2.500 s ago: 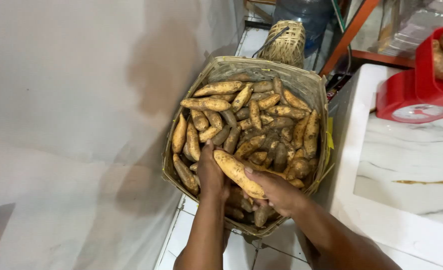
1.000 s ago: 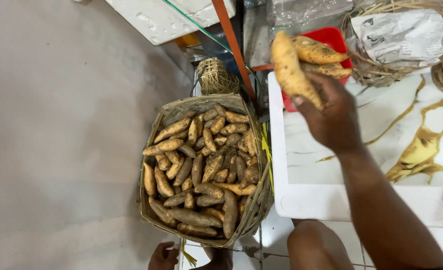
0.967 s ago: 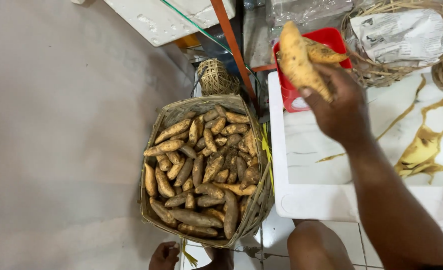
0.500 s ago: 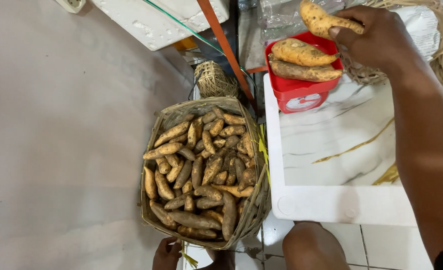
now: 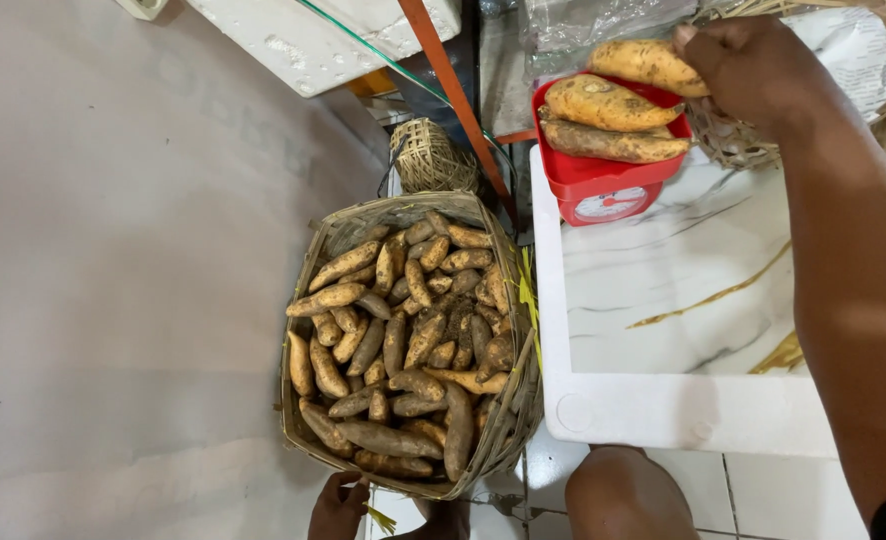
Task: The person is sorting through a large basket of cassava roots, inspecting them individually and placing selected ones into a red container on a scale.
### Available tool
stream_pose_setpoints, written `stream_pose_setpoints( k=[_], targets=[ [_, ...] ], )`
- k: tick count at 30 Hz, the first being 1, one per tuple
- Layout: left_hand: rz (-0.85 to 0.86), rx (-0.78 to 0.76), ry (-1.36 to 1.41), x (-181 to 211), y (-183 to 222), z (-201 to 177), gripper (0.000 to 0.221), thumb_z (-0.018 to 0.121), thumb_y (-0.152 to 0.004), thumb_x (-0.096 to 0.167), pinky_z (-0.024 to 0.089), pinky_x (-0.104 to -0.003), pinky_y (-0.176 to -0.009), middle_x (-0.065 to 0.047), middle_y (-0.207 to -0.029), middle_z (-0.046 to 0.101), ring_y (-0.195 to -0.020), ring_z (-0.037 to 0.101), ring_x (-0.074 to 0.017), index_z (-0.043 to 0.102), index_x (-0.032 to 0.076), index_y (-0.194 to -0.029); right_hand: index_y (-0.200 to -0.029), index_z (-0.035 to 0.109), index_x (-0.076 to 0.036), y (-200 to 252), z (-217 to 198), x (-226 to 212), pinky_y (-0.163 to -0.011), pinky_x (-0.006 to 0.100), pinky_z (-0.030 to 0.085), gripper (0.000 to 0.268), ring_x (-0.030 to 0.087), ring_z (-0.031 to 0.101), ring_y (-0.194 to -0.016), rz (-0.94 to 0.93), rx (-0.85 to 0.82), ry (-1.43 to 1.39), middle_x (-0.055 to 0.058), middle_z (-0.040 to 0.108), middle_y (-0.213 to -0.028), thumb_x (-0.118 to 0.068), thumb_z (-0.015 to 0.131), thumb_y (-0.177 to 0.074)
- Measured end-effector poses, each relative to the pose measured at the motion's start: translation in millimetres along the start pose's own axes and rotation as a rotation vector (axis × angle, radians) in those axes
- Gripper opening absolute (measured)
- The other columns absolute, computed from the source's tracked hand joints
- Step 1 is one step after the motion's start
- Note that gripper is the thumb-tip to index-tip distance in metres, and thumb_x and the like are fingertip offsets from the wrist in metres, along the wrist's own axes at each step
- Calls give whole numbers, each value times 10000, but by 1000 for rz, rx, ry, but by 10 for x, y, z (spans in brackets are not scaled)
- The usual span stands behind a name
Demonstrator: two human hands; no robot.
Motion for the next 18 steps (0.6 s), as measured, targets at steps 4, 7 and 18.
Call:
stream_pose_setpoints(
  k=[4,7,18],
  targets=[
    [37,-19,1,-119,-128,7,361,693,-955,320,544,-359,-820,-162,-934,760,-799,716,-274,717,79,-1223,-785,406,-186,172,-42,-252,-643,452,295,607,206,428,-613,172,13,-89,54,510,-677,-543,479,-1270],
    [41,-28,47,-140,-151,15,371,710,-944,326,525,-365,-796,-166,-891,738,-773,674,-265,725,62,-1204,-1032,462,-183,79,2,-190,-536,390,327,269,122,488,-582,143,77,-227,15,455,-678,-320,387,-1251],
    [83,-58,23,-122,-121,-16,364,699,-942,316,538,-353,-785,-169,-916,767,-770,709,-252,710,78,-1218,-1384,641,29,288,-28,-322,-773,431,471,327,297,607,-1139,-487,229,-127,182,659,-1302,-151,722,-1124]
  ],
)
Point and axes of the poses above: each hand's wrist, its own y-axis away from the middle knuckle, its own z-axis out of the palm, x = y × z, the point moved 3 cm from there along -y, towards the middle knuckle
